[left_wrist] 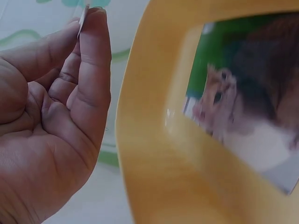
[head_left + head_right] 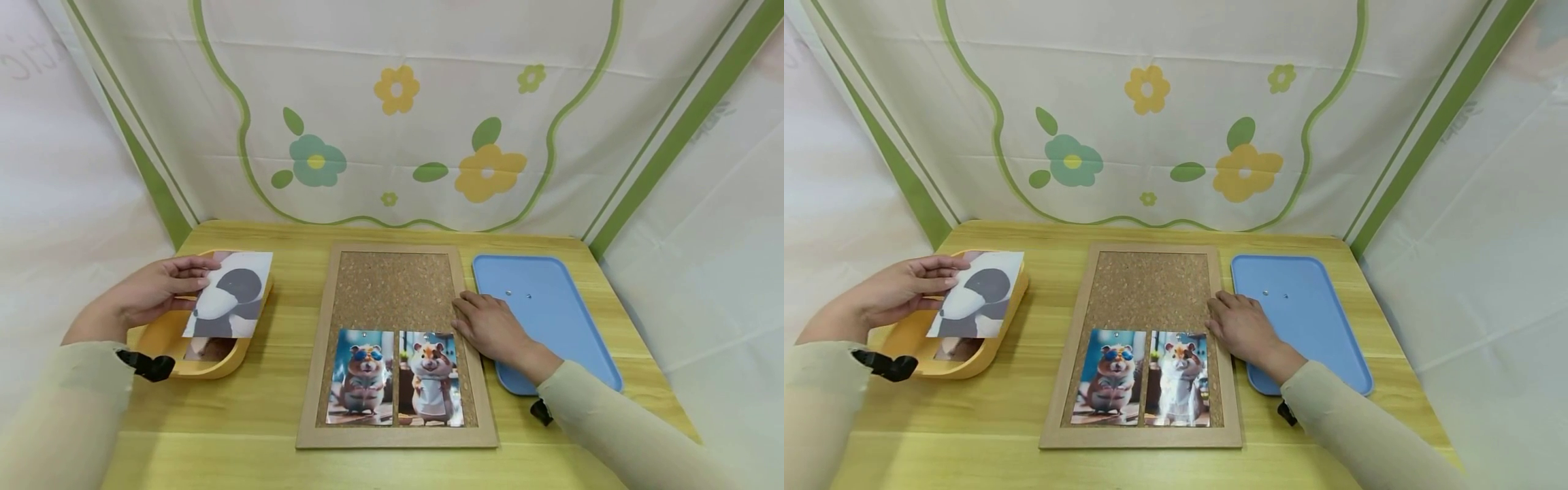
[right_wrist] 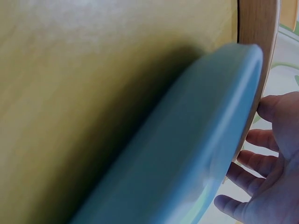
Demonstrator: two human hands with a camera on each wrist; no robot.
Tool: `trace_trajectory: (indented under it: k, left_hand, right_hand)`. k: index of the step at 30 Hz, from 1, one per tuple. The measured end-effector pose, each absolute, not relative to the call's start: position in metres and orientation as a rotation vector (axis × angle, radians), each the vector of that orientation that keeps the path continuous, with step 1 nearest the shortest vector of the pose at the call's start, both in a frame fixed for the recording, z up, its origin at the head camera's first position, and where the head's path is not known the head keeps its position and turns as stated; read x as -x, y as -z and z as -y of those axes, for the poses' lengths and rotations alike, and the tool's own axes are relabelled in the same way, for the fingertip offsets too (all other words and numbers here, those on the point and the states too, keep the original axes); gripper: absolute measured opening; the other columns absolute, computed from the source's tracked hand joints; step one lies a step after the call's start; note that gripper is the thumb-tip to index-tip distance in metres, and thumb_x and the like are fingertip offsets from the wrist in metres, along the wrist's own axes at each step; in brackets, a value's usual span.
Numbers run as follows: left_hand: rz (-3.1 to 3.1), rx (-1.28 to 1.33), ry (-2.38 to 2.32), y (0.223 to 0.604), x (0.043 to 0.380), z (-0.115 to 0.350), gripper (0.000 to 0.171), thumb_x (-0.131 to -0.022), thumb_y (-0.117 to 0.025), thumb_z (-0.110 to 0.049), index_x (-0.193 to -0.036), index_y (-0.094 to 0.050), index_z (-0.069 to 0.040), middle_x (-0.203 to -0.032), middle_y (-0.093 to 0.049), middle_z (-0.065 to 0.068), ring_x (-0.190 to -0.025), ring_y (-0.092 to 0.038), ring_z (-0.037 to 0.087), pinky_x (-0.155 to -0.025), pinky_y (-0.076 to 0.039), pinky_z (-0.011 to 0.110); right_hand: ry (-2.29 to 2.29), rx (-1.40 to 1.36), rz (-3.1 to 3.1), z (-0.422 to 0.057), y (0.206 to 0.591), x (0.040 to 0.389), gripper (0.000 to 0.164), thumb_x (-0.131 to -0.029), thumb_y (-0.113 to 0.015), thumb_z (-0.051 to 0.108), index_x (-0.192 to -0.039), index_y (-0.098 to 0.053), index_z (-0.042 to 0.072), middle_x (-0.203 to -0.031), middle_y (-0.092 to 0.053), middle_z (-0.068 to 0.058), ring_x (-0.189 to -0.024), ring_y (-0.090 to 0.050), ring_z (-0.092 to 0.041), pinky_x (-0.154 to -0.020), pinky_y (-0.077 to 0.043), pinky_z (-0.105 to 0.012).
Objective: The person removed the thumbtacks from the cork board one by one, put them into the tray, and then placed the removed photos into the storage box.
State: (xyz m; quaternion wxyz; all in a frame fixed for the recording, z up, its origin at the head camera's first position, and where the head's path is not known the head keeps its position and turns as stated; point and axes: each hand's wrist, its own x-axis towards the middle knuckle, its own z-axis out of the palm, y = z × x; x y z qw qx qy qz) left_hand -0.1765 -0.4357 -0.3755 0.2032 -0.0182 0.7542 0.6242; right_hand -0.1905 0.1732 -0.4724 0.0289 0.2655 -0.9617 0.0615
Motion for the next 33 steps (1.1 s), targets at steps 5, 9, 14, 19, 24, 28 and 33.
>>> trace_trajectory:
  k: [5,9,14,19,24,28,33]
  left_hand:
    - [-2.156,0.047,-1.7,0.376,0.173,0.45,0.035,-0.11,-0.055,-0.006,-0.132,-0.068,-0.03,-0.111,-0.072,-0.009,-0.092,-0.069,0.013,-0.075,-0.063,0.031]
    - [-2.208,0.041,-1.661,0.379,0.17,0.459,0.035,-0.111,-0.054,-0.008,-0.134,-0.066,-0.031,-0.112,-0.07,-0.011,-0.089,-0.067,0.013,-0.074,-0.061,0.03]
    - [-2.218,0.033,-1.638,0.385,0.168,0.463,0.033,-0.111,-0.053,-0.009,-0.134,-0.066,-0.03,-0.113,-0.068,-0.012,-0.09,-0.067,0.013,-0.075,-0.061,0.03]
    - [-2.177,0.058,-1.644,0.389,0.169,0.459,0.032,-0.111,-0.053,-0.01,-0.132,-0.067,-0.03,-0.114,-0.069,-0.012,-0.09,-0.069,0.014,-0.075,-0.061,0.031]
    - [-2.16,0.086,-1.636,0.393,0.17,0.456,0.03,-0.111,-0.053,-0.012,-0.132,-0.066,-0.03,-0.113,-0.068,-0.012,-0.091,-0.069,0.014,-0.078,-0.062,0.031]
    - [-2.188,0.102,-1.576,0.396,0.171,0.455,0.03,-0.112,-0.052,-0.013,-0.134,-0.063,-0.03,-0.111,-0.063,-0.011,-0.091,-0.064,0.012,-0.078,-0.059,0.03]
    - [-2.235,0.118,-1.498,0.398,0.172,0.452,0.03,-0.113,-0.05,-0.011,-0.137,-0.058,-0.026,-0.11,-0.055,-0.007,-0.092,-0.057,0.011,-0.078,-0.058,0.029]
  right_hand:
    - [-0.186,-0.823,2.961,-0.173,0.473,0.191,0.054,-0.108,-0.06,0.04,-0.15,-0.058,0.006,-0.152,-0.056,-0.02,-0.136,-0.056,-0.045,-0.109,-0.045,-0.068]
    - [-0.191,-0.821,2.968,-0.173,0.472,0.19,0.054,-0.108,-0.059,0.04,-0.151,-0.057,0.006,-0.153,-0.056,-0.02,-0.136,-0.056,-0.045,-0.109,-0.045,-0.068]
    - [-0.204,-0.823,2.975,-0.172,0.471,0.19,0.055,-0.109,-0.058,0.04,-0.151,-0.057,0.005,-0.153,-0.055,-0.021,-0.137,-0.055,-0.046,-0.11,-0.044,-0.068]
    - [-0.206,-0.825,2.972,-0.173,0.471,0.19,0.055,-0.109,-0.058,0.04,-0.151,-0.057,0.004,-0.154,-0.055,-0.022,-0.138,-0.055,-0.046,-0.111,-0.044,-0.067]
    - [-0.202,-0.825,2.97,-0.173,0.472,0.19,0.055,-0.109,-0.058,0.039,-0.151,-0.057,0.004,-0.154,-0.055,-0.022,-0.138,-0.056,-0.045,-0.111,-0.044,-0.067]
    - [-0.204,-0.826,2.97,-0.173,0.473,0.19,0.054,-0.109,-0.058,0.04,-0.15,-0.057,0.004,-0.154,-0.055,-0.022,-0.138,-0.056,-0.044,-0.111,-0.044,-0.067]
    - [-0.208,-0.826,2.97,-0.173,0.473,0.19,0.054,-0.109,-0.058,0.039,-0.15,-0.058,0.004,-0.154,-0.055,-0.022,-0.138,-0.057,-0.043,-0.11,-0.045,-0.067]
